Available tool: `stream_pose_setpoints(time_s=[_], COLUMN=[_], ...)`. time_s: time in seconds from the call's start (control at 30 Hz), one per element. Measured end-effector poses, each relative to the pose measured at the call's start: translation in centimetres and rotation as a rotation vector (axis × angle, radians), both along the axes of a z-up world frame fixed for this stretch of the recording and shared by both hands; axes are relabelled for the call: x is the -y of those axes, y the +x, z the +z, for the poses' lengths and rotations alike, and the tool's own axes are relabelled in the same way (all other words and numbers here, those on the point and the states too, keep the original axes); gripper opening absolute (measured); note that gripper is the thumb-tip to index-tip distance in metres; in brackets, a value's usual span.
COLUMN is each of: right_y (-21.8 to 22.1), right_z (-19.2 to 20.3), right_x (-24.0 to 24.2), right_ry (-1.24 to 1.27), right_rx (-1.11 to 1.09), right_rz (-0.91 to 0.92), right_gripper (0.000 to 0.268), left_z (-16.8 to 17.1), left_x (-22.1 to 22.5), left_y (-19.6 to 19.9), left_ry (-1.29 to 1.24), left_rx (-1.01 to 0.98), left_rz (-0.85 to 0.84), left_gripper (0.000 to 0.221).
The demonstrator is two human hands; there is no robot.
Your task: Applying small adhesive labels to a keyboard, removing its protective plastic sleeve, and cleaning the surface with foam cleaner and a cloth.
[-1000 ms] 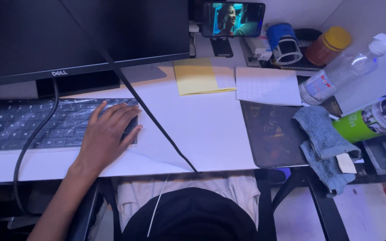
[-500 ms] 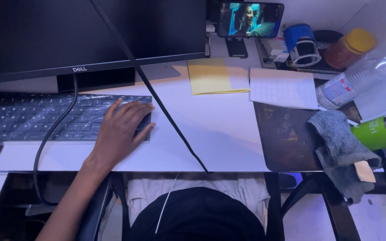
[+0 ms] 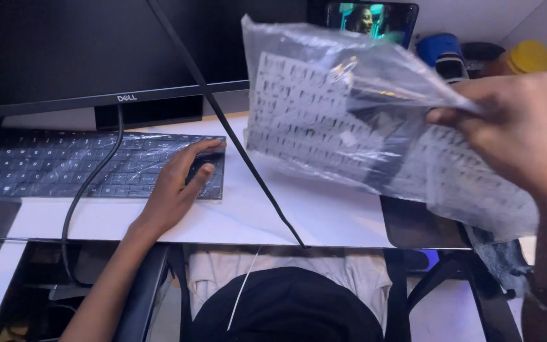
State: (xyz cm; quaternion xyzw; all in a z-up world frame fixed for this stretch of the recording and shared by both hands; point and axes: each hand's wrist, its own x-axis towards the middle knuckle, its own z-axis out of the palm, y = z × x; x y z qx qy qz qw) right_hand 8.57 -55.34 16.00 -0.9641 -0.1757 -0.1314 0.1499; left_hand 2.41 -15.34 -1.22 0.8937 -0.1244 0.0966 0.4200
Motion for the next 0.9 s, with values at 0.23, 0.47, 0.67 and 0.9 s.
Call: stream_pose_setpoints(time_s=[0.23, 0.47, 0.67, 0.9], right_y=[3.3, 6.1, 9.8, 5.2], right_z=[-5.4, -9.4, -15.2, -11.3], right_x=[-5.0, -7.2, -7.6, -7.7], right_ry=[0.041, 0.219, 0.203, 0.099], right_rx=[-0.414, -0.631, -0.809, -0.642], right_rz=[0.088, 0.236, 0.278, 0.333], right_gripper=[0.009, 0.019, 0.018, 0.052], left_z=[-1.8, -0.6, 1.2, 2.1], left_x=[-0.2, -0.3, 0.3, 0.2], left_y=[0.7, -0.5, -1.1, -1.4], left_ry=[-0.565, -0.593, -0.208, -0.164], left_rx=[-0.284, -0.383, -0.335, -0.387], left_rz=[-0.158, -0.115, 0.008, 0.060], left_gripper=[0.082, 0.142, 0.094, 0.103])
